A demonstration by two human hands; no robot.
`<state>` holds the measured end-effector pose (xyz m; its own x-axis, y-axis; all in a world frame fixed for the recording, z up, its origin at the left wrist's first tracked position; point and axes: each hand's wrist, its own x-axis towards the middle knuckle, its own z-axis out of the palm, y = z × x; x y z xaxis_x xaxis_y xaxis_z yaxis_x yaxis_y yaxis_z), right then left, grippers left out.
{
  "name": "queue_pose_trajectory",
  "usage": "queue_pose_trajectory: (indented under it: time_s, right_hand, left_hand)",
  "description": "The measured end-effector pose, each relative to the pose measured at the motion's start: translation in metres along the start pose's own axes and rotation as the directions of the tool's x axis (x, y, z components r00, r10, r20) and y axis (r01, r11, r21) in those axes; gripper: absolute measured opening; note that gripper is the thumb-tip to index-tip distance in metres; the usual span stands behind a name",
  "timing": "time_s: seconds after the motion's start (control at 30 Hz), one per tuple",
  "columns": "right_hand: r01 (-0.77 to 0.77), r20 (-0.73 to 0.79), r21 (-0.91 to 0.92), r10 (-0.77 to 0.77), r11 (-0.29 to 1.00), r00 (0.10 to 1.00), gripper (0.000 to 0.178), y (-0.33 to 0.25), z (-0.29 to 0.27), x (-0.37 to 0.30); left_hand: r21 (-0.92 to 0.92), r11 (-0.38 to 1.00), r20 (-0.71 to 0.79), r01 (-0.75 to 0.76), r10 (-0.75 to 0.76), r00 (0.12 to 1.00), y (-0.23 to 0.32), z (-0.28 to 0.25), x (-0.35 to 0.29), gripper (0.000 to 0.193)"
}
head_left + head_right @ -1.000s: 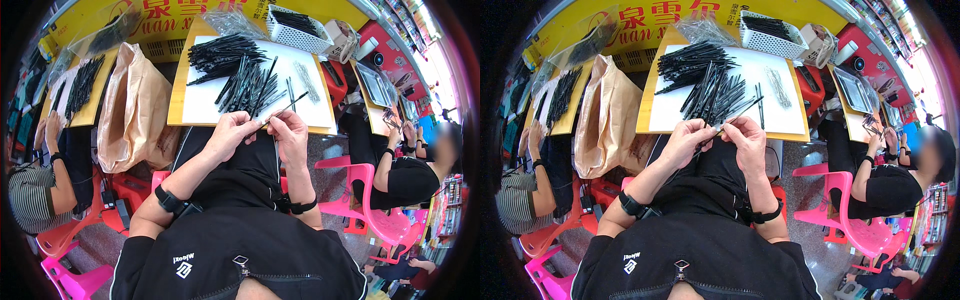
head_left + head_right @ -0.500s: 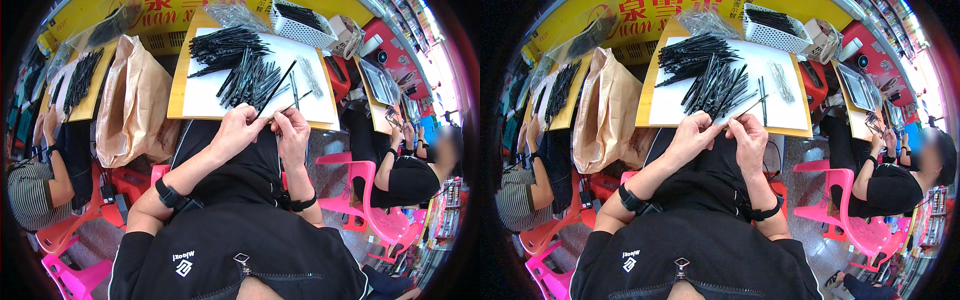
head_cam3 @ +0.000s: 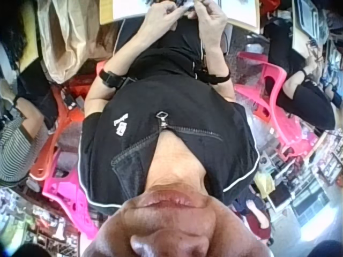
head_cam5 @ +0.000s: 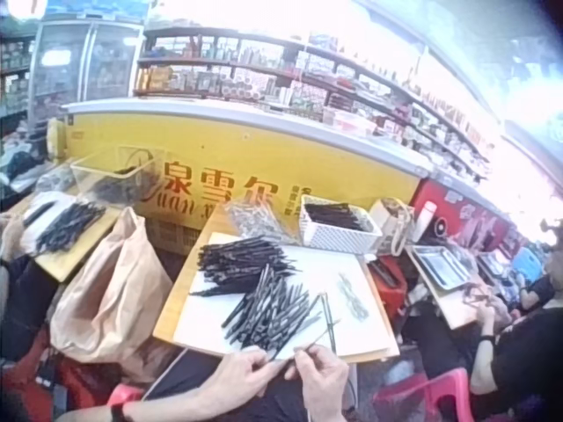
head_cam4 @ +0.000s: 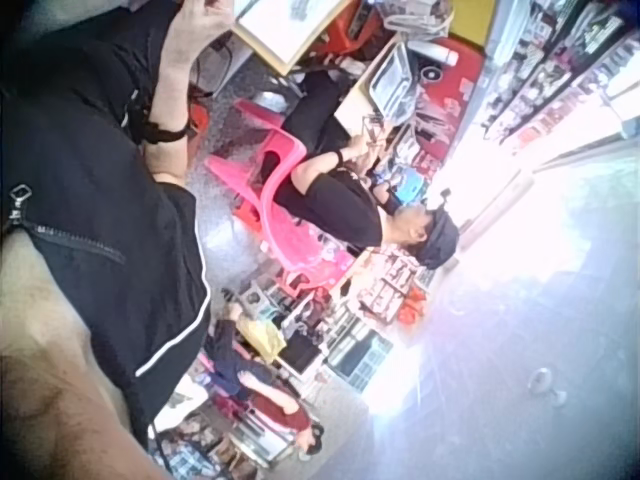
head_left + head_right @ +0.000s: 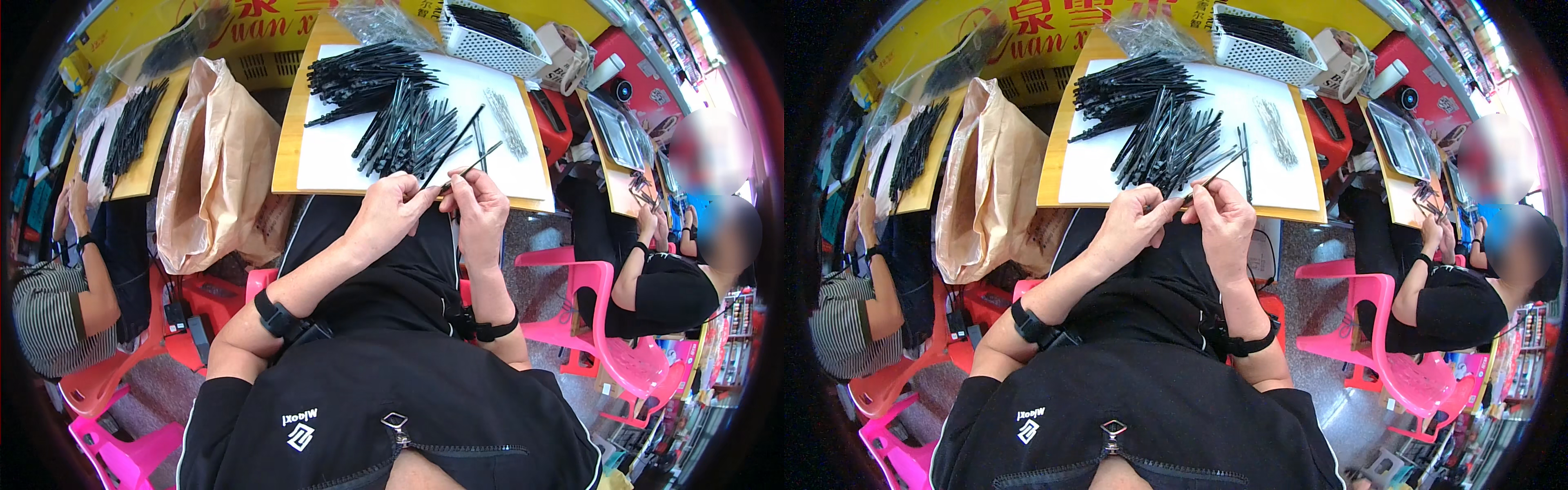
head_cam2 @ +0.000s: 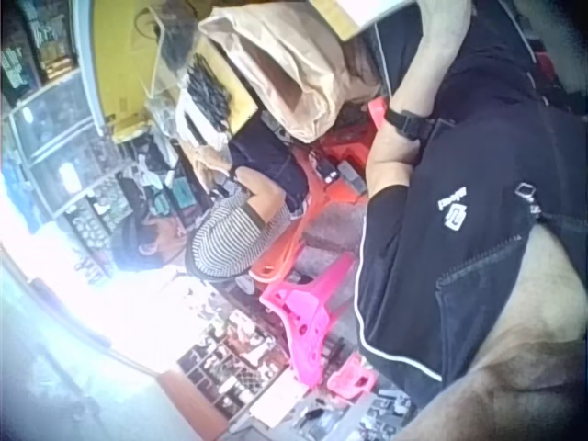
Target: Sorting and bundling small black plastic components at a workshop table.
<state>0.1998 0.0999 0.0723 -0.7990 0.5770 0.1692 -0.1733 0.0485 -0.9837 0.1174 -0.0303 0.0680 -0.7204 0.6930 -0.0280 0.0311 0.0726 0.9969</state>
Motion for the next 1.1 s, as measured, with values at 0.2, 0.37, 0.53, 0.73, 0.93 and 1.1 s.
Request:
queue_pose_trajectory:
  time_s: [0.2, 0.37, 0.53, 0.73, 0.93, 1.1]
  right_hand:
    - [-0.177, 0.239, 0.182, 0.131, 0.967, 0.962, 0.026, 0.014, -0.001, 0.001]
    - [-0.426, 0.211, 0.341, 0.374, 0.838, 0.903, 0.021, 0.011, -0.027, 0.017]
    - [-0.069, -0.104, -0.612, 0.007, 0.788, 0.995, 0.023, -0.009, -0.094, 0.078]
    - [0.209, 0.201, -0.947, -0.058, 0.245, 0.978, 0.024, 0.061, -0.129, 0.134]
    - [0.156, 0.160, -0.930, -0.017, 0.334, 0.987, 0.023, 0.078, -0.124, 0.140]
    - [0.185, 0.162, -0.924, -0.095, 0.336, 0.982, 0.023, 0.076, -0.121, 0.140]
  left_hand:
    - [-0.290, 0.933, 0.282, 0.213, -0.130, 0.951, -0.011, -0.003, 0.003, 0.038]
    - [-0.334, 0.893, 0.430, 0.301, -0.139, 0.892, -0.017, 0.002, 0.001, 0.048]
    - [-0.068, 0.983, 0.342, 0.168, -0.135, 0.930, -0.023, -0.002, 0.011, 0.046]
    - [0.052, 0.979, 0.430, 0.195, -0.198, 0.881, -0.017, 0.004, 0.005, 0.038]
    - [0.115, 0.979, 0.422, 0.170, -0.203, 0.883, -0.020, -0.005, 0.004, 0.038]
    - [0.126, 0.975, 0.435, 0.182, -0.219, 0.873, -0.020, -0.002, 0.004, 0.037]
